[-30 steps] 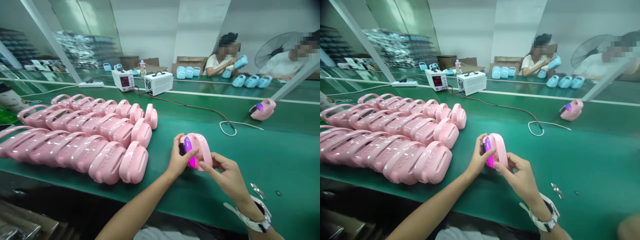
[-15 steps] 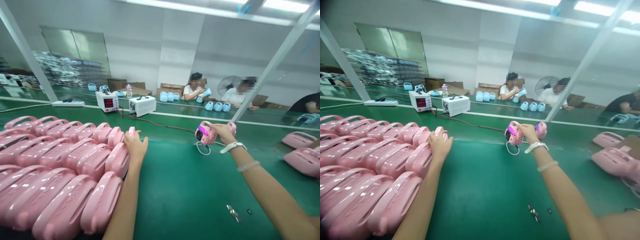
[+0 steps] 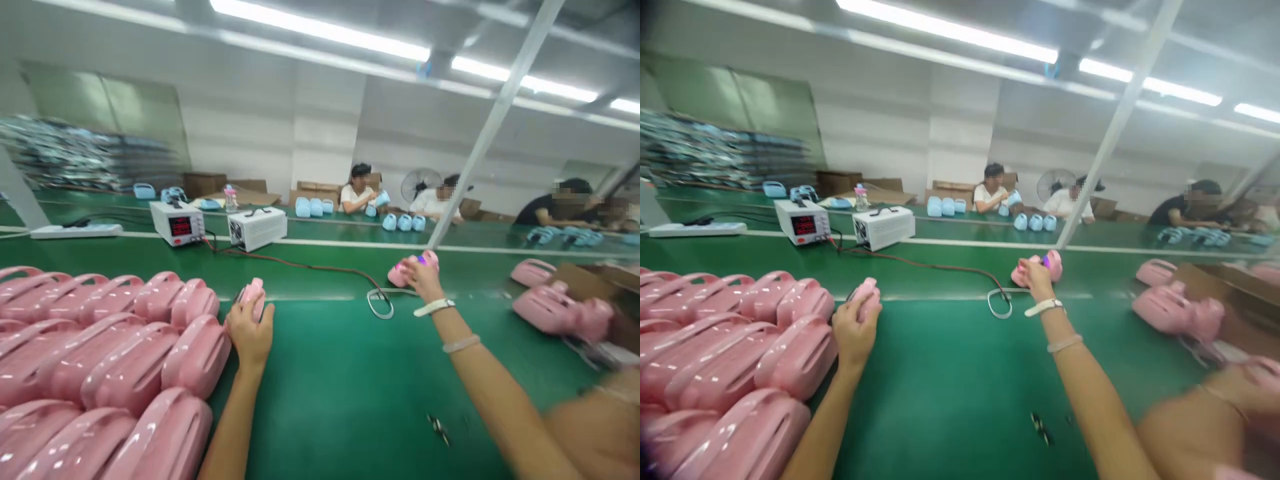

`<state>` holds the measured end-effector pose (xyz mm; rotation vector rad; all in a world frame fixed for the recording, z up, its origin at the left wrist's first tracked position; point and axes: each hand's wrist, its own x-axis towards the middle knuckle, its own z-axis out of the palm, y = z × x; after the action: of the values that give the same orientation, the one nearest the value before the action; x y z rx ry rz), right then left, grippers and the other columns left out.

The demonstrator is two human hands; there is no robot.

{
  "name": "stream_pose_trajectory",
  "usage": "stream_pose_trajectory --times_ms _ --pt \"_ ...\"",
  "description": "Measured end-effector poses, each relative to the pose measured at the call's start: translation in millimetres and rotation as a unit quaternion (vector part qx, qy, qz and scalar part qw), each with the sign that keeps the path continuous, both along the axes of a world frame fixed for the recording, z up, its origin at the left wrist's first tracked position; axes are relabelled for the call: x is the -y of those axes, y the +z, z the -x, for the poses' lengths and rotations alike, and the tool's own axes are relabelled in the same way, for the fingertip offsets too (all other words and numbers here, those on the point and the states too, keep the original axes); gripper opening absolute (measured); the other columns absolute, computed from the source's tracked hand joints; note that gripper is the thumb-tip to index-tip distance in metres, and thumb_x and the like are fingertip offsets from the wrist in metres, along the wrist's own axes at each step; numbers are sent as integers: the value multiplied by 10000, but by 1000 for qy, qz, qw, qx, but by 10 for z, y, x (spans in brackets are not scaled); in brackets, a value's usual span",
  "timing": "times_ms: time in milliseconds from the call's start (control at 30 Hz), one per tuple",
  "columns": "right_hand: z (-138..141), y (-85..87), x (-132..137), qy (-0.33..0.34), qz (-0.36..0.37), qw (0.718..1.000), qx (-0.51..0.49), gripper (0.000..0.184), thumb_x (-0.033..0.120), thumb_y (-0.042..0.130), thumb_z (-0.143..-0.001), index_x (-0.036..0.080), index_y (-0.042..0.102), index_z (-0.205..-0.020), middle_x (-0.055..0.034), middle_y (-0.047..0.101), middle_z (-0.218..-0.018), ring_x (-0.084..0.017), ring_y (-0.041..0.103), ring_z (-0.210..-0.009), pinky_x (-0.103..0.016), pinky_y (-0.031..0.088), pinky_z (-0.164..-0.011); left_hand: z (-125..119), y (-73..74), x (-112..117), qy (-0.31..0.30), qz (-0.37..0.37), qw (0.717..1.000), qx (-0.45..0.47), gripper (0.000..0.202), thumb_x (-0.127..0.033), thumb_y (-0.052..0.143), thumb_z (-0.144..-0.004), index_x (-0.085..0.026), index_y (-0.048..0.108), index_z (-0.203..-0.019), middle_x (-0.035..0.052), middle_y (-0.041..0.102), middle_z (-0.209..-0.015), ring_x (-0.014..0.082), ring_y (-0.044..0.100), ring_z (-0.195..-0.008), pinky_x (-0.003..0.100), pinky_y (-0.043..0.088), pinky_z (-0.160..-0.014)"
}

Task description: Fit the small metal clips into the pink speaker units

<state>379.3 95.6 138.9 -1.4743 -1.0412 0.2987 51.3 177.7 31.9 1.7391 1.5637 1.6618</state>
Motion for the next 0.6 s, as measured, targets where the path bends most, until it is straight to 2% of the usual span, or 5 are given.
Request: stream_pose_trajectory --times_ms 100,200,333,467,600 --pt "-5 -279 484 -57 43 997 -2 271 379 519 -965 149 652 -910 -34 661 -856 -150 637 -745 -311 545 -706 -54 158 281 -100 73 986 110 435 -439 600 -740 -176 719 -1066 77 657 -940 236 591 -864 398 467 -904" --pt "192 -600 1101 -76 97 991 50 255 385 589 -843 186 670 -705 -17 628 -644 -163 600 -633 -301 497 -649 10 263 709 -207 150 948 189 493 -431 685 -706 -171 711 -1124 36 666 -886 165 571 -721 315 489 -768" --pt "480 -1070 1745 -57 194 971 128 182 370 694 -661 204 751 -713 -39 676 -667 -168 544 -506 -333 445 -563 248 274 1388 -317 211 899 217 492 -390 760 -695 -225 709 -1157 46 694 -1152 238 620 -1019 297 499 -853" --pt "513 -1396 1956 -62 246 952 174 297 428 634 -704 201 786 -819 -62 675 -719 -175 532 -491 -356 442 -559 501 179 1938 -373 252 873 184 551 -438 773 -706 -285 676 -1227 42 634 -1325 304 529 -1276 340 451 -1046" --pt "440 -1510 1906 -90 262 942 191 295 468 601 -744 216 753 -732 -82 701 -763 -200 554 -572 -371 442 -624 705 101 2175 -430 255 861 96 546 -391 770 -728 -299 667 -1256 65 619 -1358 344 481 -1346 419 400 -1130"
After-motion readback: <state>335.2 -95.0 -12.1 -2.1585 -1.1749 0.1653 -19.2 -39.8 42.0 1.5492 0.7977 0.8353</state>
